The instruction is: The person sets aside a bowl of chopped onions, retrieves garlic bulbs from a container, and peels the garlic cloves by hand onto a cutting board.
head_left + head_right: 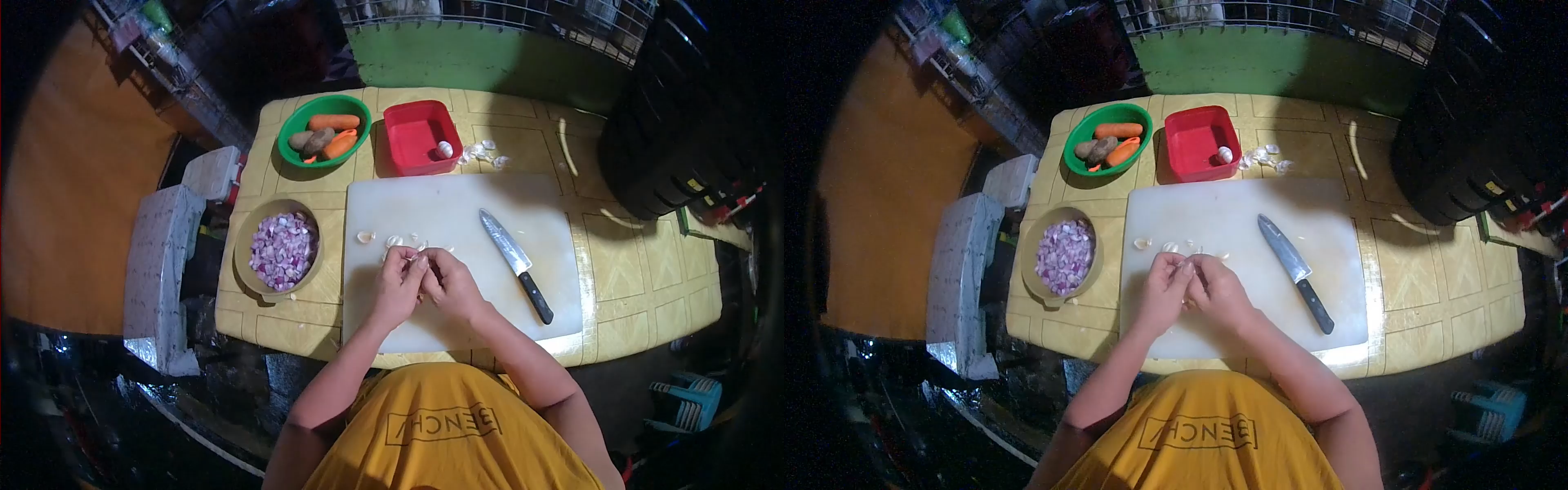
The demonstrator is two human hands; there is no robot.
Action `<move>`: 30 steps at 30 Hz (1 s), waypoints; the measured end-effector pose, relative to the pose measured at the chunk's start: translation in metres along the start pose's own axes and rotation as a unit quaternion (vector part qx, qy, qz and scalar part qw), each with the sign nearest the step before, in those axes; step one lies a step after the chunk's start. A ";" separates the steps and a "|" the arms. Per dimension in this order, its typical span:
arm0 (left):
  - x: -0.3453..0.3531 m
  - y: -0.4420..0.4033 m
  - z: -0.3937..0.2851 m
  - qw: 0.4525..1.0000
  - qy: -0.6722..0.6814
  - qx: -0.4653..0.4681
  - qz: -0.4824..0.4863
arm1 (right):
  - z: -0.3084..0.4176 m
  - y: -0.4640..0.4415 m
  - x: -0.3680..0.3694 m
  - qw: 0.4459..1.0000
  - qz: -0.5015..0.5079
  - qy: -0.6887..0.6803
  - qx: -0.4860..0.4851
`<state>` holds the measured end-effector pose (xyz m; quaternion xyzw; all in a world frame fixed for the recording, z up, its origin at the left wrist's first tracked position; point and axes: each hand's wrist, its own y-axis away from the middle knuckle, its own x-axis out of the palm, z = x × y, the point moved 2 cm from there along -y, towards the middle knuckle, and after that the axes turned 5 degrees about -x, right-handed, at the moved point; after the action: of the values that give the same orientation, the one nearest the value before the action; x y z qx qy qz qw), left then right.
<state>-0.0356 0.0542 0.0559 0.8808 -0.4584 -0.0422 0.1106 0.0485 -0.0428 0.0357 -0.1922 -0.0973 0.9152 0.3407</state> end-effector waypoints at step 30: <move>-0.022 -0.028 0.013 0.976 0.115 -0.169 -0.081 | 0.013 -0.018 -0.012 0.989 0.143 -0.013 -0.022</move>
<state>-0.0283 0.0854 0.0363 0.8828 -0.3557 -0.0263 0.3057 0.0617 -0.0373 0.0569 -0.1997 -0.0937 0.9546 0.2003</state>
